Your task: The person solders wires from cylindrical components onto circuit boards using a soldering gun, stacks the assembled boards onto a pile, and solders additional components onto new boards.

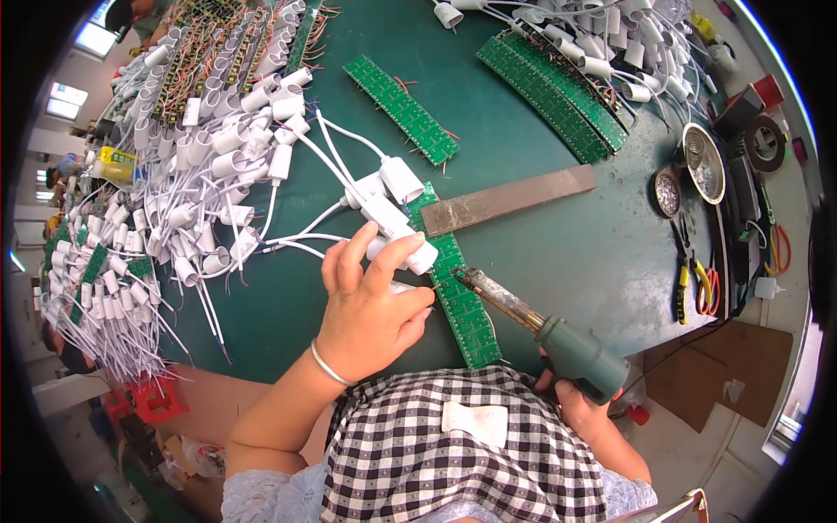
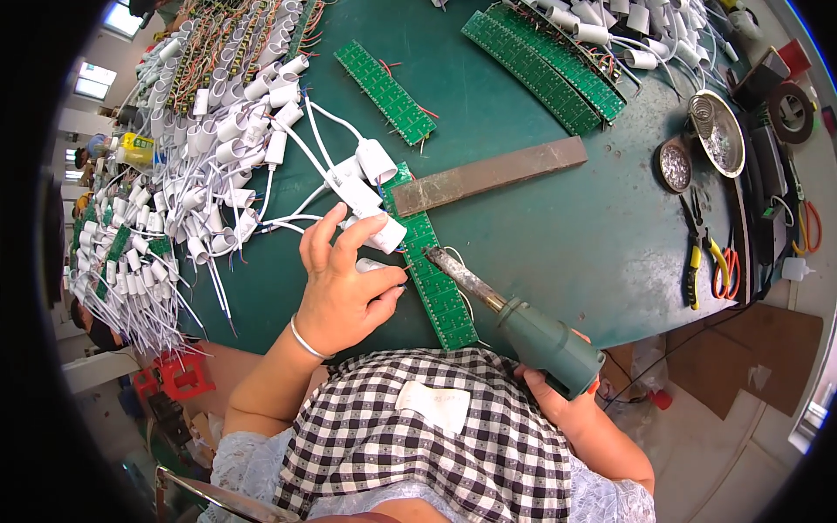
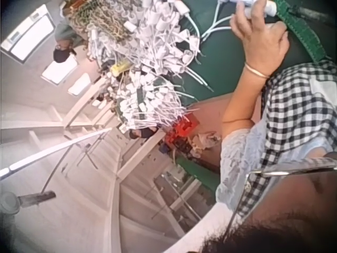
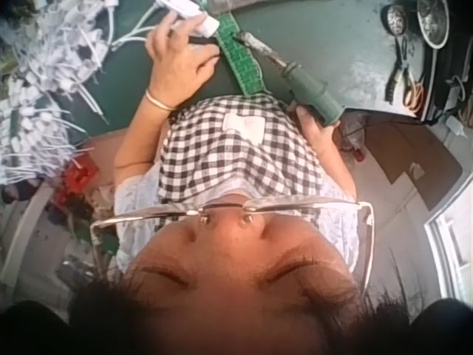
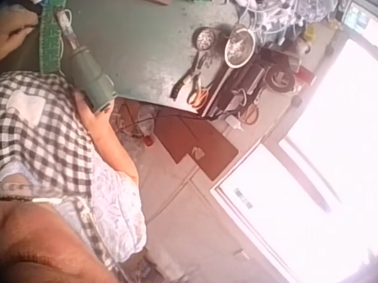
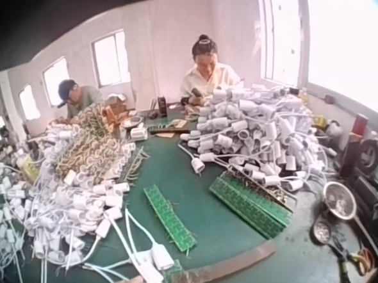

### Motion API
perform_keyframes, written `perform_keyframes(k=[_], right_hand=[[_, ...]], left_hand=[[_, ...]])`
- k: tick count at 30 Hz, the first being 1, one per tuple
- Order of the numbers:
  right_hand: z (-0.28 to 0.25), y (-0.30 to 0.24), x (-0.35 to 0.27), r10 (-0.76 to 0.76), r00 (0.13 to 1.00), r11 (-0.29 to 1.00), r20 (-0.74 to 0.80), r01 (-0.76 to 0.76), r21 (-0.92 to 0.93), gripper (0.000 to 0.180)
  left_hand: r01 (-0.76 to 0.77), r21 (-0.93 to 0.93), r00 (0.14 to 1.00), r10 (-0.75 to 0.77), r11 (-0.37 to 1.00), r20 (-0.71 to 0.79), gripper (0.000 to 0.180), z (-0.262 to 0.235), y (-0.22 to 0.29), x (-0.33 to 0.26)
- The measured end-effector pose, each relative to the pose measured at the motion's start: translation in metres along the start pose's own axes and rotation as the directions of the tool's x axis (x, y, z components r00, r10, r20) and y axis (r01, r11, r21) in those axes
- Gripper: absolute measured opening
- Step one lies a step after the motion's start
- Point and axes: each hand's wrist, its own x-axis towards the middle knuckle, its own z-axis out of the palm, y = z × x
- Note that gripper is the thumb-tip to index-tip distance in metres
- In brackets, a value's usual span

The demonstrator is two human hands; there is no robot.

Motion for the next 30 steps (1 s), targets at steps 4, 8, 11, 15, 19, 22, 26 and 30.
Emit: perform_keyframes(k=[4, 8, 11, 15, 19, 22, 26, 30], right_hand=[[0.0, -0.002, -0.002, 0.021, 1.0, 1.0, -0.001, -0.021, 0.005, 0.037], [-0.003, 0.0, -0.001, 0.062, 0.998, 0.998, 0.029, -0.061, -0.015, 0.042], [-0.001, 0.0, -0.003, 0.081, 0.997, 0.997, 0.009, -0.081, -0.002, 0.055], [-0.001, 0.002, -0.003, 0.045, 0.999, 0.999, -0.018, -0.045, 0.007, 0.041], [-0.006, -0.007, 0.001, 0.011, 0.998, 0.98, 0.069, 0.003, -0.201, 0.035], [-0.006, -0.005, 0.002, -0.1, 0.986, 0.9, 0.134, 0.147, -0.41, 0.034], [-0.006, 0.0, 0.002, -0.194, 0.971, 0.833, 0.141, 0.239, -0.499, 0.043], [-0.005, 0.0, -0.001, -0.135, 0.986, 0.88, 0.097, 0.165, -0.445, 0.043]], left_hand=[[-0.007, 0.066, 1.0, 0.007, 0.998, -0.002, 0.012, 0.004, 0.004, -0.002], [-0.022, 0.11, 1.0, 0.022, 0.994, -0.006, 0.01, 0.005, 0.003, -0.004], [-0.045, 0.1, 0.999, 0.046, 0.994, -0.008, 0.01, 0.01, -0.001, -0.005], [0.03, -0.027, 0.998, -0.031, 0.999, -0.047, 0.009, 0.011, 0.002, 0.0], [0.116, -0.015, 0.991, -0.117, 0.993, -0.068, 0.01, 0.012, 0.012, 0.005], [0.115, -0.004, 0.992, -0.115, 0.993, -0.051, 0.011, 0.009, 0.014, 0.008], [0.122, 0.01, 0.991, -0.121, 0.992, -0.055, 0.011, 0.009, 0.016, 0.009], [0.139, 0.073, 0.989, -0.135, 0.988, -0.057, 0.012, 0.011, 0.02, 0.009]])
